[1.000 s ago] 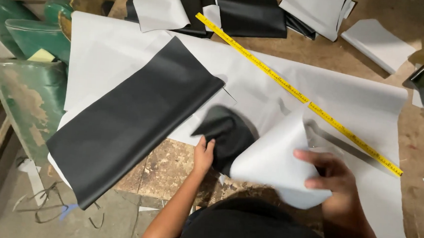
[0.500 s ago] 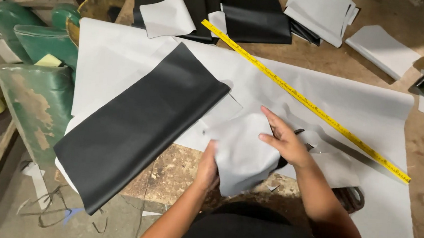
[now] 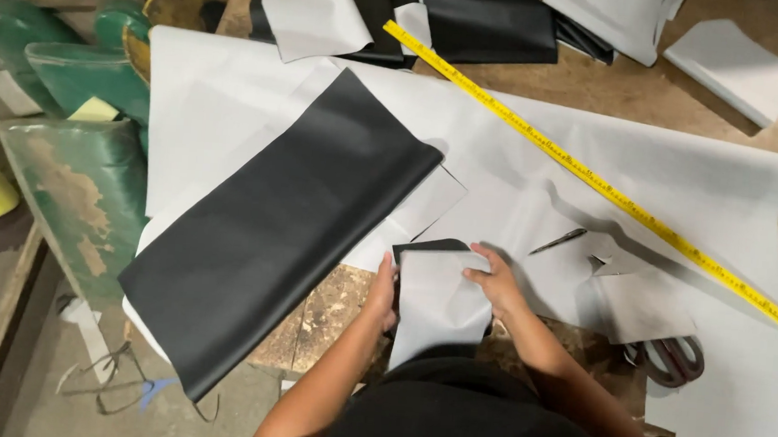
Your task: Measuring, marking, and cutting fabric and foam pieces for upholstery on a cutting table.
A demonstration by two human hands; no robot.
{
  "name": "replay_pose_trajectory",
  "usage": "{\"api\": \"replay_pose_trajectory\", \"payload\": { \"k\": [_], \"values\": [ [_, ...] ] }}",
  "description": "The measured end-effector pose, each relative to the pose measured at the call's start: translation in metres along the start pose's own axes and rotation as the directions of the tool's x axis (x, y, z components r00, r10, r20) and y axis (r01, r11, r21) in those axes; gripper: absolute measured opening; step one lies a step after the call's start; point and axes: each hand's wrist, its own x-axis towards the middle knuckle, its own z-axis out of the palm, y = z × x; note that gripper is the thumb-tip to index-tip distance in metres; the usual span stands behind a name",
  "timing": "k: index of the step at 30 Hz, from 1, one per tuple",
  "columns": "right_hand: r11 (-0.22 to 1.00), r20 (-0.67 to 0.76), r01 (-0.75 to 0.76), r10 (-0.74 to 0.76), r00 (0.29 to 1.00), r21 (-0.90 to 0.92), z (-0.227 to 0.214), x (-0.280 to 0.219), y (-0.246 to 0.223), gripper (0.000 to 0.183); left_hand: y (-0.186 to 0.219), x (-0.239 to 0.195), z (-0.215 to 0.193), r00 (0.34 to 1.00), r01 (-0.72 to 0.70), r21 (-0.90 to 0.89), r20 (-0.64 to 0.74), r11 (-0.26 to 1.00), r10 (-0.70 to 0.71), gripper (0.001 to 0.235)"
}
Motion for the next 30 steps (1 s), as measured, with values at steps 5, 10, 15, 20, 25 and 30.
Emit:
{"api": "replay_pose_trajectory", "payload": {
  "k": [5, 10, 15, 20, 25, 30],
  "values": [
    [0.993, 0.031, -0.079, 0.077, 0.997, 0.082, -0.03, 0.008, 0.015, 0.073, -0.065, 0.105, -0.044, 0.993, 0.084, 0.322, 0.057, 0.943, -0.108, 0.088],
    [0.973, 0.138, -0.094, 0.066, 0.988, 0.211, -0.049, -0.04, -0.042, 0.081, -0.026, 0.071, -0.033, 0.866, -0.208, 0.883, -0.033, 0.421, 0.499, 0.047],
    [0.963, 0.275, -0.065, -0.009, 0.961, 0.261, -0.08, -0.054, -0.04, 0.083, -0.01, 0.085, -0.029, 0.744, -0.169, 0.982, 0.182, -0.082, 0.643, 0.058],
    [0.948, 0.335, -0.043, -0.069, 0.94, 0.315, -0.078, -0.068, -0.037, 0.08, -0.034, 0.127, -0.037, 0.681, -0.165, 0.98, 0.195, -0.112, 0.706, 0.044],
    [0.937, 0.375, -0.025, -0.115, 0.92, 0.348, -0.088, -0.068, -0.024, 0.075, -0.037, 0.117, -0.012, 0.712, -0.37, 0.927, 0.236, 0.067, 0.661, 0.024],
    [0.883, 0.316, 0.465, -0.461, 0.829, 0.069, -0.105, -0.066, -0.049, 0.065, -0.021, 0.004, 0.043, 0.896, -0.251, 0.102, 0.4, 0.963, 0.191, 0.014]
  ]
}}
